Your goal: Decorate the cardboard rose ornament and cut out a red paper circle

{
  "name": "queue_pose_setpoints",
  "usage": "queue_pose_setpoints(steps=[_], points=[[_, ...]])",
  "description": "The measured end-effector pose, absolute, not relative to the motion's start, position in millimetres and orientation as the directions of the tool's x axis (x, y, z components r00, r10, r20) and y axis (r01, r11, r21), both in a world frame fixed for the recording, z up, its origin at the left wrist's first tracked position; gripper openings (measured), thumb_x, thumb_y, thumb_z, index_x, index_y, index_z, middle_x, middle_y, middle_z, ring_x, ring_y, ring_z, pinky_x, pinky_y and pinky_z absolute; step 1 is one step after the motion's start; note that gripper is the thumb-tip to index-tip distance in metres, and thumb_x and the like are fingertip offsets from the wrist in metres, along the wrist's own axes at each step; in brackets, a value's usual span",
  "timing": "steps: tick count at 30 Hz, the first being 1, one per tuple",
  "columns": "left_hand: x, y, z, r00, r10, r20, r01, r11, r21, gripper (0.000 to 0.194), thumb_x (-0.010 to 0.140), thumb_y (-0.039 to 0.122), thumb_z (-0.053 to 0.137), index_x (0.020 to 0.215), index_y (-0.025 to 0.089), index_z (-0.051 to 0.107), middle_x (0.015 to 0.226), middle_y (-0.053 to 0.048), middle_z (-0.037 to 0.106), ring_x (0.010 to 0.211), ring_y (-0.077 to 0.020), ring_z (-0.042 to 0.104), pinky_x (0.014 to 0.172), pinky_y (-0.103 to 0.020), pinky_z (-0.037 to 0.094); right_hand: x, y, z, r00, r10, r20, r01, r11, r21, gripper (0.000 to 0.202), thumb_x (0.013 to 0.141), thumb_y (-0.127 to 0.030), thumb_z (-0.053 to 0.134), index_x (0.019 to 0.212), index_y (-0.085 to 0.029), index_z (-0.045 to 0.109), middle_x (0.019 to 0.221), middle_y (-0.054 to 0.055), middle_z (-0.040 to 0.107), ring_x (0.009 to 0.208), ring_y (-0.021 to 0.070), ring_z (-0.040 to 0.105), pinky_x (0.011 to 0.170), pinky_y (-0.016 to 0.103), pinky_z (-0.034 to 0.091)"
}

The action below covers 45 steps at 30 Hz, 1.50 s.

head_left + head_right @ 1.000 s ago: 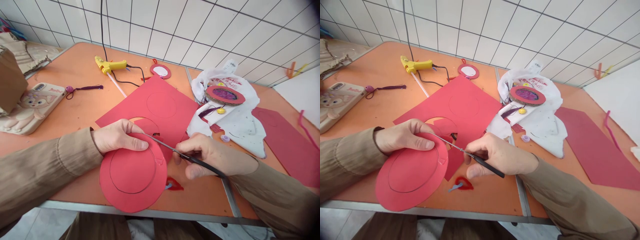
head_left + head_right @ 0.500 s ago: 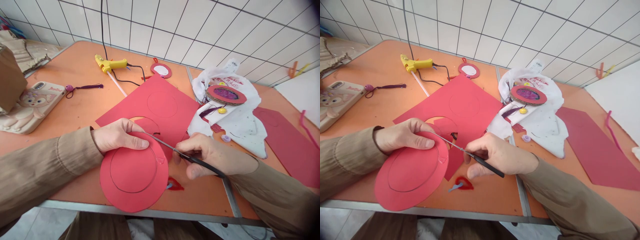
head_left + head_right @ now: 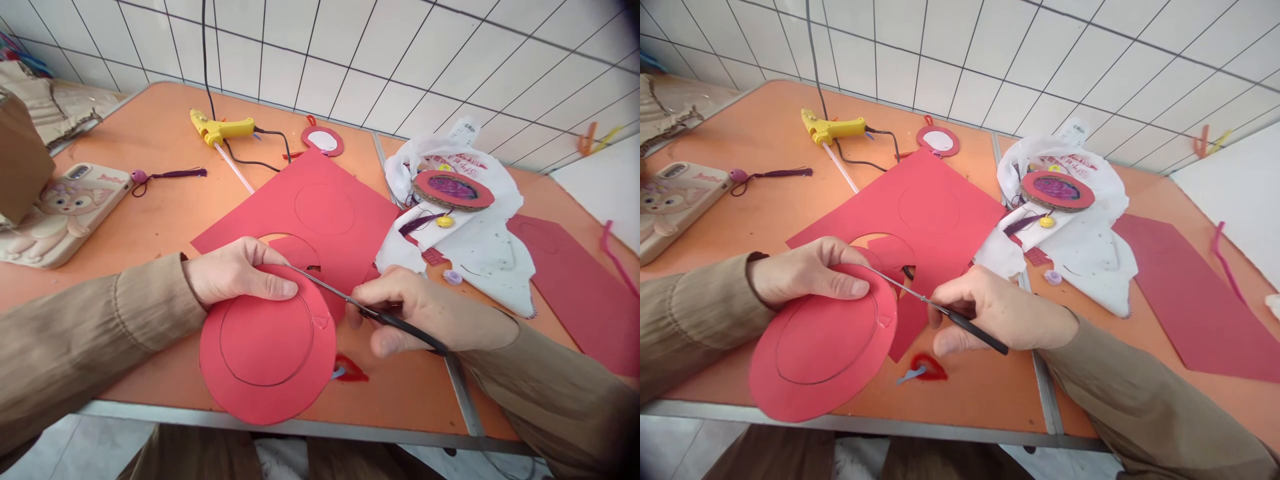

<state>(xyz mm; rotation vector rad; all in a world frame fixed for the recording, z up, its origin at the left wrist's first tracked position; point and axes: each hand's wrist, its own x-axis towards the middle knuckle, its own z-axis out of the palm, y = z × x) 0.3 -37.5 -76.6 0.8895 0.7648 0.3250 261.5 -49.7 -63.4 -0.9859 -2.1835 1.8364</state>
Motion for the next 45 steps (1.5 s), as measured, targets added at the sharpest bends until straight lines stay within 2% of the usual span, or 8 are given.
queue_pose_setpoints(steps=[9, 23, 36, 42, 45], points=[[1.0, -38.1, -76.8, 0.705, 0.559, -0.437, 0.039, 0.584, 0.81, 0.01, 0.075, 0.021, 0.074, 0.081, 0.016, 0.081, 0.075, -0.009, 0.078, 0.068, -0.0235, 0.074, 0.069, -0.033, 0.06, 261.8, -49.9, -61.6, -0.775, 0.551, -0.309, 0.414, 0.072, -0.908, 0.049, 0.077, -0.061, 0.069, 0.07, -0.013, 0.06, 0.052, -0.008, 0.03, 0.047, 0.005, 0.021, 0.041, 0.02, 0.021], [-0.2, -36.3, -74.5, 0.722, 0.519, -0.459, 0.099, 0.578, 0.81, 0.011, 0.077, 0.022, 0.073, 0.082, 0.016, 0.081, 0.074, -0.009, 0.078, 0.068, -0.0237, 0.074, 0.069, -0.033, 0.06, 262.9, -49.7, -59.8, -0.779, 0.533, -0.33, 0.445, 0.099, -0.89, 0.049, 0.077, -0.061, 0.068, 0.071, -0.014, 0.057, 0.05, -0.008, 0.032, 0.045, 0.0045, 0.023, 0.04, 0.02, 0.021], [-0.1, -36.7, -76.9, 0.724, 0.537, -0.433, 0.084, 0.555, 0.828, 0.009, 0.075, 0.023, 0.074, 0.077, 0.018, 0.081, 0.069, -0.008, 0.077, 0.066, -0.0241, 0.073, 0.064, -0.032, 0.06, 264.6, -50.9, -61.8, -0.785, 0.523, -0.331, 0.44, 0.094, -0.893, 0.05, 0.079, -0.063, 0.065, 0.069, -0.015, 0.054, 0.05, -0.008, 0.031, 0.046, 0.0048, 0.023, 0.041, 0.021, 0.021], [-0.5, -36.0, -76.5, 0.731, 0.527, -0.434, 0.093, 0.553, 0.828, 0.007, 0.076, 0.021, 0.075, 0.072, 0.018, 0.08, 0.065, -0.007, 0.076, 0.063, -0.0217, 0.073, 0.064, -0.03, 0.06, 267.3, -49.3, -63.5, -0.787, 0.499, -0.364, 0.44, 0.041, -0.897, 0.048, 0.078, -0.06, 0.068, 0.069, -0.014, 0.055, 0.049, -0.007, 0.037, 0.046, 0.0049, 0.028, 0.041, 0.02, 0.023], [-0.4, -37.1, -76.5, 0.733, 0.533, -0.422, 0.071, 0.557, 0.828, 0.006, 0.076, 0.019, 0.075, 0.074, 0.017, 0.08, 0.065, -0.007, 0.076, 0.062, -0.0203, 0.072, 0.062, -0.028, 0.059, 271.2, -47.7, -66.8, -0.779, 0.47, -0.415, 0.438, -0.066, -0.897, 0.048, 0.073, -0.059, 0.073, 0.073, -0.014, 0.056, 0.049, -0.006, 0.043, 0.043, 0.005, 0.035, 0.039, 0.019, 0.026]])
